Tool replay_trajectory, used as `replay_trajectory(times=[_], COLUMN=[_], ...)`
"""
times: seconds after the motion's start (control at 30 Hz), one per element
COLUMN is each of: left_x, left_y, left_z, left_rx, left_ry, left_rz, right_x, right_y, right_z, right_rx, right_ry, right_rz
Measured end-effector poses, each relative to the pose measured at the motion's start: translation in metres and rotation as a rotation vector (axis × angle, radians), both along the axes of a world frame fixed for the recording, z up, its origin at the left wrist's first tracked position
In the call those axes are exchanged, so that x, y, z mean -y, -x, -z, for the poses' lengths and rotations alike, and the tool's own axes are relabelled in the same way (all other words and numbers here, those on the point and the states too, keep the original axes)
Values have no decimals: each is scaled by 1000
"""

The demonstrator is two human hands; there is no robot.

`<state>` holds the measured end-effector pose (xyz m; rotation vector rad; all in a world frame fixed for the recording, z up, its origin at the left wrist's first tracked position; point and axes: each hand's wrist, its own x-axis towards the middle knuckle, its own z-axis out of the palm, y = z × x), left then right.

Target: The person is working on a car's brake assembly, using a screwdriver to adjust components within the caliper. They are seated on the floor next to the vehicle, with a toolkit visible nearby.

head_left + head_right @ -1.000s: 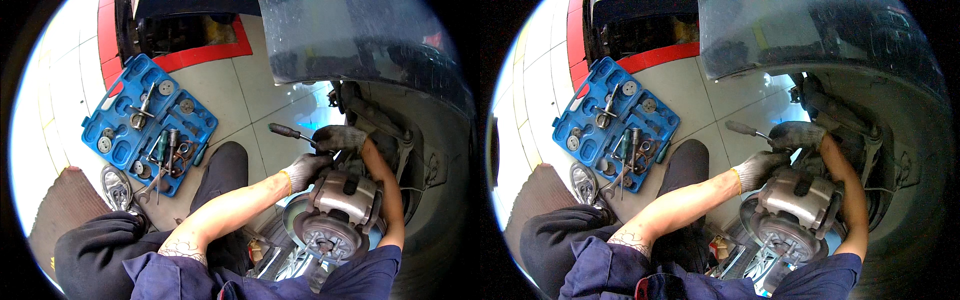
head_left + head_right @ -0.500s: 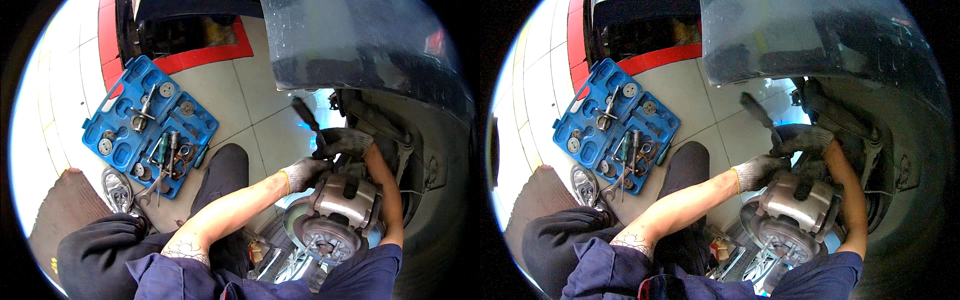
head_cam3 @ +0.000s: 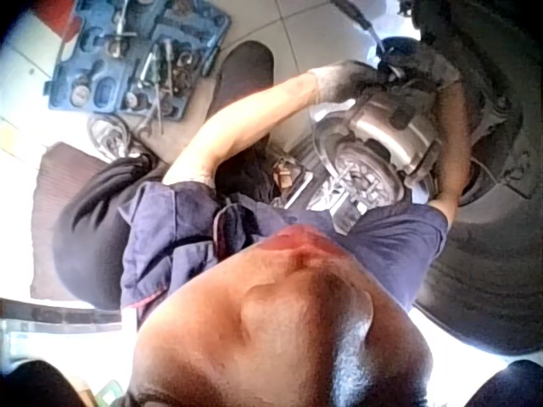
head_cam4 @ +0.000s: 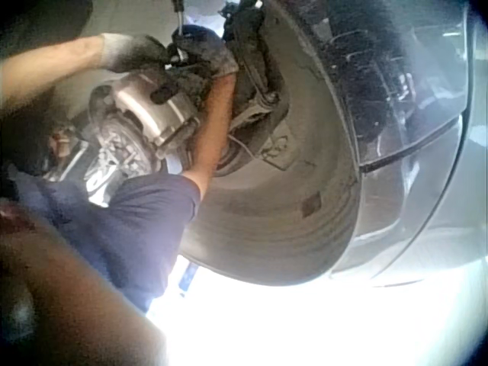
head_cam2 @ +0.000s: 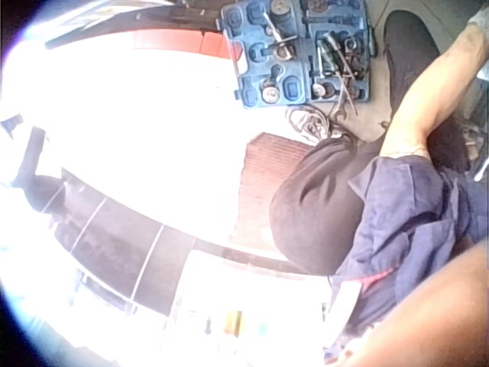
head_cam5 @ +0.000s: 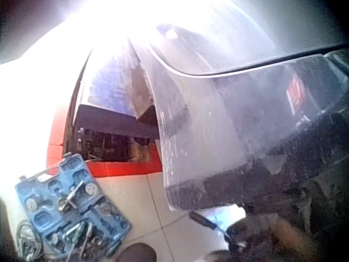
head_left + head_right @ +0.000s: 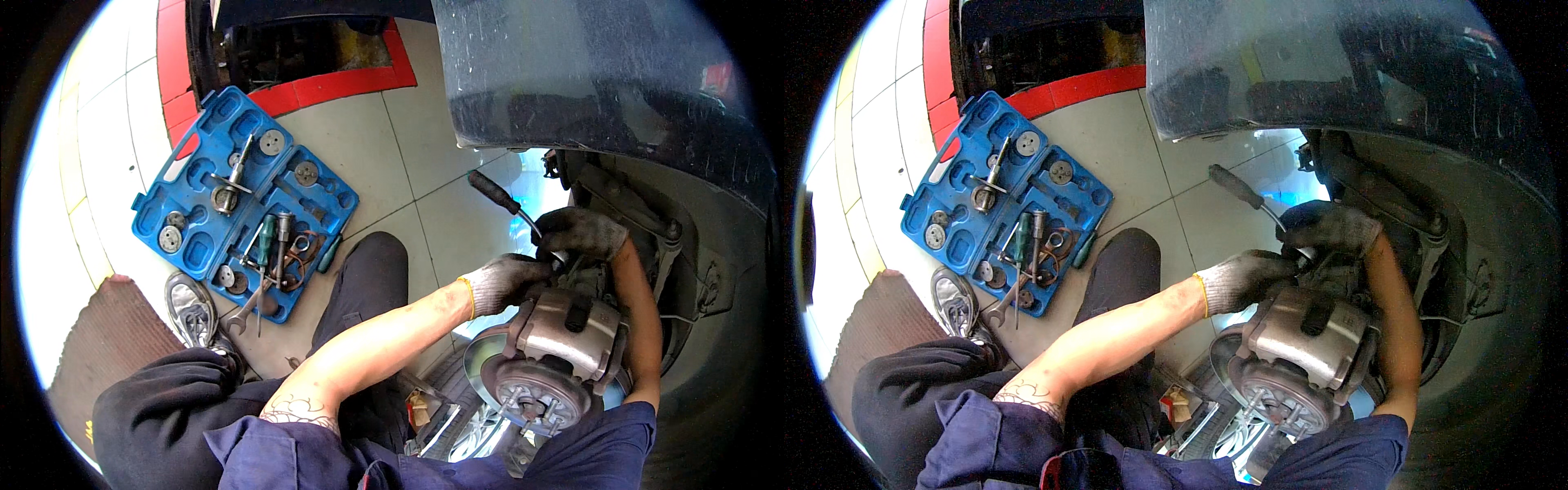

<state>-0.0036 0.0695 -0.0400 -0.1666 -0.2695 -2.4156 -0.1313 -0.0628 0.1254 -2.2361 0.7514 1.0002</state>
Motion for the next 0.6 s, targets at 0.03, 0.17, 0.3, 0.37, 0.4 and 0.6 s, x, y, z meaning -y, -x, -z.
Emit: replay_trajectory(times=[0.03, 0.17, 0.3, 0.37, 0.4, 0.6], left_x=[2, -2, -1, -2, -2, -5], left_y=[-2, -1, 16, 21, 21, 16], left_z=[3, -3, 4, 6, 7, 7], left_rx=[20, -57, -10, -22, -22, -39], left_ry=[-18, -116, -83, -97, -93, -154], left_rz=[30, 77, 53, 56, 40, 60], right_x=[-7, -16, -15, -16, -14, -13], right_y=[-23, -48, -50, -54, -51, -66], right_z=[2, -11, -10, -15, -15, -22], right_rx=[-116, -258, -206, -184, -134, -197], right_ry=[-32, -30, -87, -82, -105, -107], right_rz=[299, 529, 618, 616, 580, 529])
